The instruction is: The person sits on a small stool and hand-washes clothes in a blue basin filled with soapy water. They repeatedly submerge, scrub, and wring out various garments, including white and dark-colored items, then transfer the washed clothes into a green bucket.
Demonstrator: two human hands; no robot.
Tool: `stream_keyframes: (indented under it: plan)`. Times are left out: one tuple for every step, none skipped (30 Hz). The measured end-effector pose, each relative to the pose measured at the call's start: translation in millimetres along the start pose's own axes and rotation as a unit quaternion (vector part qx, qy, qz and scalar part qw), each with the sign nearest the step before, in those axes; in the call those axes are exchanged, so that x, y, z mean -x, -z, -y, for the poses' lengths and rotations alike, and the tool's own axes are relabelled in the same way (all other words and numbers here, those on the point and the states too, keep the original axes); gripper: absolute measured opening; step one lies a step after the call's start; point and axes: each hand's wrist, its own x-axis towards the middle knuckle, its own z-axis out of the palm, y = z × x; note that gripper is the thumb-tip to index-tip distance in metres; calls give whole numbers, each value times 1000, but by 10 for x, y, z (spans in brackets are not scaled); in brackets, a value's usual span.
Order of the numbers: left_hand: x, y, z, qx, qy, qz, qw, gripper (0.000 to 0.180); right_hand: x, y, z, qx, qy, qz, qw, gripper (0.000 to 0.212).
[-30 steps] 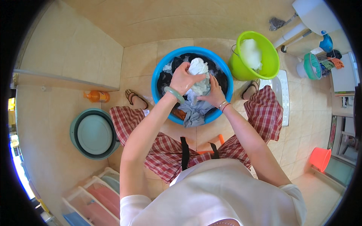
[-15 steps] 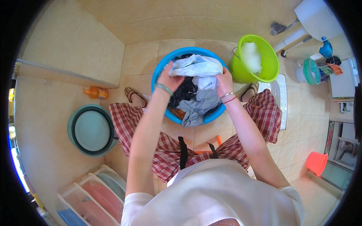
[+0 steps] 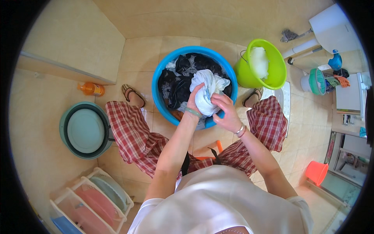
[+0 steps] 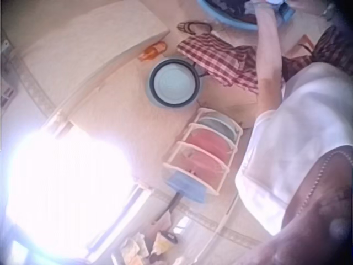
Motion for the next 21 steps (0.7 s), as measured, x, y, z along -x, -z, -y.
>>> stream_keyframes:
  plan:
    - [29, 8, -36, 32, 41, 36, 998, 38, 0, 62, -127, -88, 8, 21, 996, 47]
    - [34, 15, -38, 37, 36, 20, 998, 39, 4, 77, -194, -225, -100, -47, 968, 46]
    - [74, -96, -14, 44, 30, 2, 999, 39, -23, 121, -188, -356, -206, -112, 905, 45]
    - [97, -149, 2, 51, 24, -17, 998, 39, -56, 134, -200, -473, -306, -172, 808, 45]
    - [65, -131, 16, 58, 16, -40, 997, 40, -143, 76, -238, -505, -351, -212, 760, 52]
    - [22, -142, 38, 58, 44, -14, 997, 39, -201, 6, -370, -580, -348, -179, 714, 55]
    - [-28, -119, 59, 57, 74, 11, 996, 39, -223, -134, -587, -651, -342, -145, 663, 58]
    - [-55, -109, 62, 55, 98, 34, 993, 39, -280, -237, -704, -718, -331, -104, 604, 62]
    - [-13, -73, 77, 66, 77, -1, 995, 39, -462, -213, -500, -756, -335, -86, 556, 67]
    - [-29, -31, 141, 59, 62, 0, 996, 37, -544, -222, -554, -740, -318, -106, 583, 63]
    - [-52, 5, 162, 48, 59, -1, 997, 37, -651, -224, -640, -723, -302, -126, 609, 60]
    - [-52, 46, 157, 36, 53, -3, 998, 37, -710, -254, -677, -706, -284, -145, 632, 56]
    - [-27, 69, 104, 2, 34, -18, 999, 37, -815, -168, -472, -677, -298, -138, 659, 55]
    - [-5, 87, 36, -33, 15, -33, 999, 37, -876, -196, -439, -650, -302, -129, 685, 54]
    - [-8, 63, 22, -63, 4, -45, 997, 36, -908, -182, -452, -618, -308, -125, 713, 53]
    - [-11, 37, -2, -120, -1, -70, 990, 36, -936, -178, -465, -584, -313, -120, 740, 52]
    - [-12, 8, -33, -177, -7, -95, 980, 36, -955, -189, -469, -590, -314, -138, 731, 45]
    - [-2, -71, -42, -233, -13, -119, 965, 36, -971, -200, -472, -563, -323, -141, 747, 42]
    - [25, -194, -9, -256, -21, -133, 957, 33, -987, -208, -480, -536, -332, -146, 763, 40]
    - [31, -259, 22, -286, -47, -143, 946, 34, -1002, -210, -498, -507, -341, -150, 777, 37]
    - [47, -323, 49, -315, -75, -154, 933, 35, -1018, -243, -564, -467, -326, -150, 808, 35]
